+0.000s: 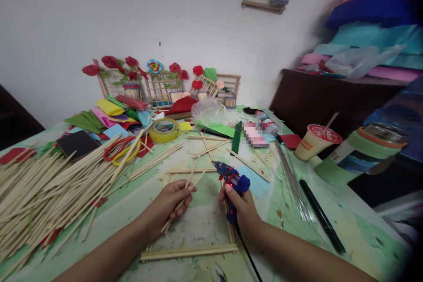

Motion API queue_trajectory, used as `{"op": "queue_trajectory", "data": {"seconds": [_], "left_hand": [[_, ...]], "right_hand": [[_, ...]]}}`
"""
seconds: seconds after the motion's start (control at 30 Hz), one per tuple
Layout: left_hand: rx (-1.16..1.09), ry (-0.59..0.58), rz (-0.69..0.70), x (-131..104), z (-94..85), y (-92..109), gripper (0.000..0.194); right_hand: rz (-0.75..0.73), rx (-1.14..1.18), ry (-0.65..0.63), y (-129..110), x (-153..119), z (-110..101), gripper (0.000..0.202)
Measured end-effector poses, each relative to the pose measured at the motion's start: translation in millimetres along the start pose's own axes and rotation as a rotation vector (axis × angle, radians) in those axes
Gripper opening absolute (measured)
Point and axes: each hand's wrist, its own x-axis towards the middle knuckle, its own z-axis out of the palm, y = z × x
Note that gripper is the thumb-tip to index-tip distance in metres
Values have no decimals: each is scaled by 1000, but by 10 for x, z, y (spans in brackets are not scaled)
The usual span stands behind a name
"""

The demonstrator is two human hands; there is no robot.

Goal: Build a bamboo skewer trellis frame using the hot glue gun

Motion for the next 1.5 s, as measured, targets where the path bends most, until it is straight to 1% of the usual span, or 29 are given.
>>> {"op": "queue_trajectory", "data": {"seconds": [0.1, 0.2, 0.43, 0.83, 1.3, 1.5], "left_hand": [[-1, -13, 4, -8, -1, 0, 31], [-5, -12, 8, -16, 4, 1, 30], [-29, -17, 17, -32, 21, 24, 25], [-50, -15, 17, -31, 16, 26, 25], [-67, -17, 22, -37, 28, 38, 27], [-74, -15, 15, -41, 30, 47, 26]], "right_hand": [[-14, 9, -2, 10, 3, -1, 44], [10, 43, 1, 9, 1, 8, 44], [20, 50, 26, -73, -1, 34, 48], [22, 21, 2, -81, -5, 39, 49], [-17, -12, -13, -33, -5, 25, 46], [-21, -16, -17, 25, 1, 4, 44]]}}
